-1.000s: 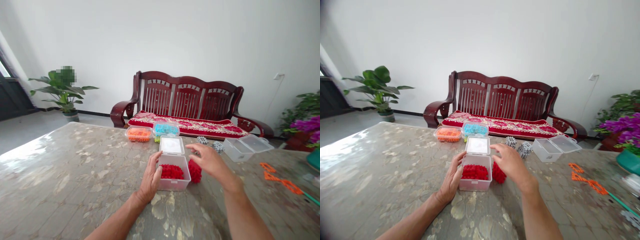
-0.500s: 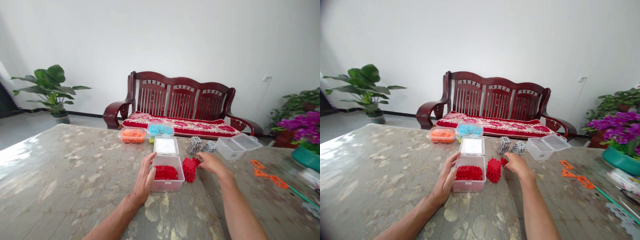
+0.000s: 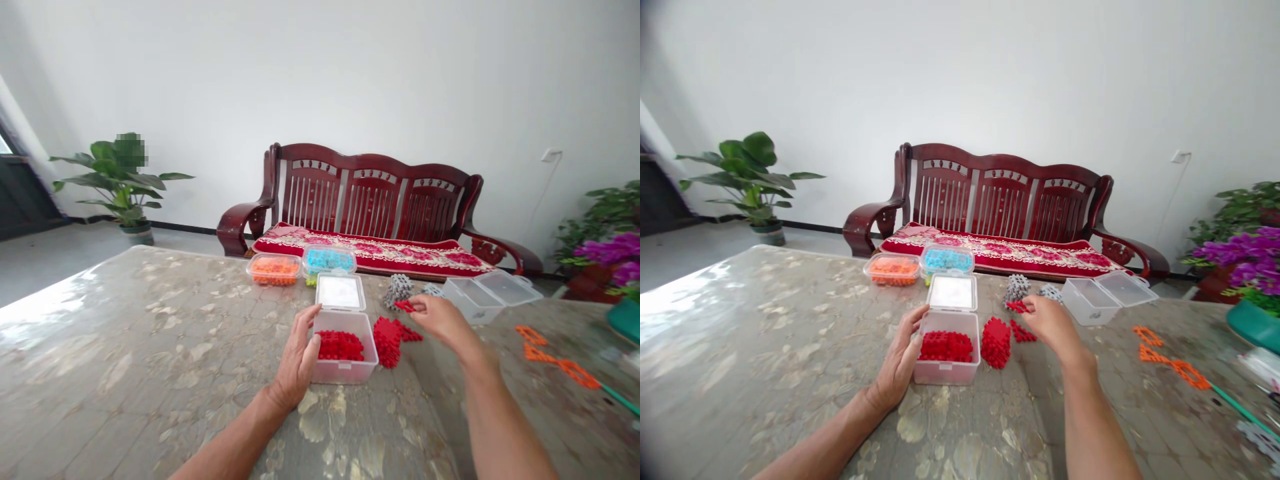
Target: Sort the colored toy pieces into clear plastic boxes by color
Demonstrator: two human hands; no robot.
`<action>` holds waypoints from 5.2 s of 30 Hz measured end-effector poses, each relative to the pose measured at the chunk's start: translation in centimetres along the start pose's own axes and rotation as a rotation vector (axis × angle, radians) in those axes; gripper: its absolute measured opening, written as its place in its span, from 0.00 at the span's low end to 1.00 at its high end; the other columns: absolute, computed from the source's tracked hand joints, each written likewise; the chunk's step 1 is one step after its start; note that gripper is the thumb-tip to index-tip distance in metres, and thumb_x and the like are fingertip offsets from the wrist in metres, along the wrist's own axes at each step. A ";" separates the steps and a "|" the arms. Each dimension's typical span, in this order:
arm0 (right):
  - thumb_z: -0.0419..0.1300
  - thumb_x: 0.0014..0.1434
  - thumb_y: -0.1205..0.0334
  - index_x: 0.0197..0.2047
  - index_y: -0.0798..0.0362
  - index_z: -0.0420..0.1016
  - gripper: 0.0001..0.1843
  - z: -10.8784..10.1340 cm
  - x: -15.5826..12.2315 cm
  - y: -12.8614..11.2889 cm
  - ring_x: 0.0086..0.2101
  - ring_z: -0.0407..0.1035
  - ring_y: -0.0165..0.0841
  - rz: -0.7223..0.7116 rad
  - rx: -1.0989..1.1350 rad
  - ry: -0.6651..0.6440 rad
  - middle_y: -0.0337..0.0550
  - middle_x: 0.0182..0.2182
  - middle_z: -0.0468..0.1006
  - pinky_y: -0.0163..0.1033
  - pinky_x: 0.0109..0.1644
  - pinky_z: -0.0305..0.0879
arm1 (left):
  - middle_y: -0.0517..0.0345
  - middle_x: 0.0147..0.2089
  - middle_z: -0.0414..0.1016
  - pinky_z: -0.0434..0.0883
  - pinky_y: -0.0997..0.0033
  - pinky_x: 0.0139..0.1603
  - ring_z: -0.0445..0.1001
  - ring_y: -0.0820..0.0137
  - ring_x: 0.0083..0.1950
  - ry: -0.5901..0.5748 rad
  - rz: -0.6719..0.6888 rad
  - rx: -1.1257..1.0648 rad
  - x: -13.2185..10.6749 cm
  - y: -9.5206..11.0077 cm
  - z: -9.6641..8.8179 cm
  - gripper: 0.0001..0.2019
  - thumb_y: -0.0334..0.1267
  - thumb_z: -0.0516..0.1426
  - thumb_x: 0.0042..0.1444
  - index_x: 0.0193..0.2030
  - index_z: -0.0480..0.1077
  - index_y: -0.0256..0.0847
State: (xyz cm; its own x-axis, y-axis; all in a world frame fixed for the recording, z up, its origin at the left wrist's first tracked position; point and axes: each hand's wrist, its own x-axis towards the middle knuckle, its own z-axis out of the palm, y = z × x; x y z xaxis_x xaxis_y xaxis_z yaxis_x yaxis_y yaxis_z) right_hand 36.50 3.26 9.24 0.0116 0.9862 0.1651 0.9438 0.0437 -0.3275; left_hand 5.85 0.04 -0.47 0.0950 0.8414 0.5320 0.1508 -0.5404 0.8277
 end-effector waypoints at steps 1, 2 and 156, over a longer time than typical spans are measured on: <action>0.57 0.57 0.63 0.46 0.51 0.80 0.16 -0.7 -0.4 -1.0 0.40 0.78 0.37 -0.032 0.081 0.021 0.47 0.43 0.84 0.38 0.44 0.69 | 0.47 0.66 0.61 0.59 0.51 0.65 0.61 0.56 0.66 -0.002 0.003 -0.001 0.0 0.0 0.0 0.23 0.46 0.45 0.69 0.67 0.57 0.44; 0.57 0.57 0.62 0.49 0.50 0.79 0.17 -1.3 -0.9 -2.3 0.41 0.78 0.37 -0.080 0.162 0.030 0.47 0.45 0.83 0.38 0.46 0.70 | 0.47 0.66 0.61 0.59 0.51 0.65 0.60 0.56 0.66 -0.004 0.005 -0.001 0.0 -0.1 0.0 0.23 0.46 0.45 0.69 0.67 0.57 0.44; 0.66 0.48 0.56 0.59 0.51 0.72 0.33 0.8 -0.9 -4.1 0.51 0.72 0.44 -0.102 -0.079 -0.269 0.50 0.54 0.77 0.45 0.55 0.64 | 0.47 0.66 0.60 0.55 0.47 0.69 0.60 0.55 0.67 -0.062 0.068 0.124 0.0 0.8 -0.6 0.20 0.47 0.44 0.69 0.60 0.66 0.46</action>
State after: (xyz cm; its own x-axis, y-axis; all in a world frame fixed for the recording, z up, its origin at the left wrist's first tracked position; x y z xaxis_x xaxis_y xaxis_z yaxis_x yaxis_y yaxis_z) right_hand 32.35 2.33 9.69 -0.1626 0.9847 -0.0630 0.9586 0.1426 -0.2464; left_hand 5.36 -0.43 0.30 0.1694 0.8036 0.5705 0.2623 -0.5948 0.7599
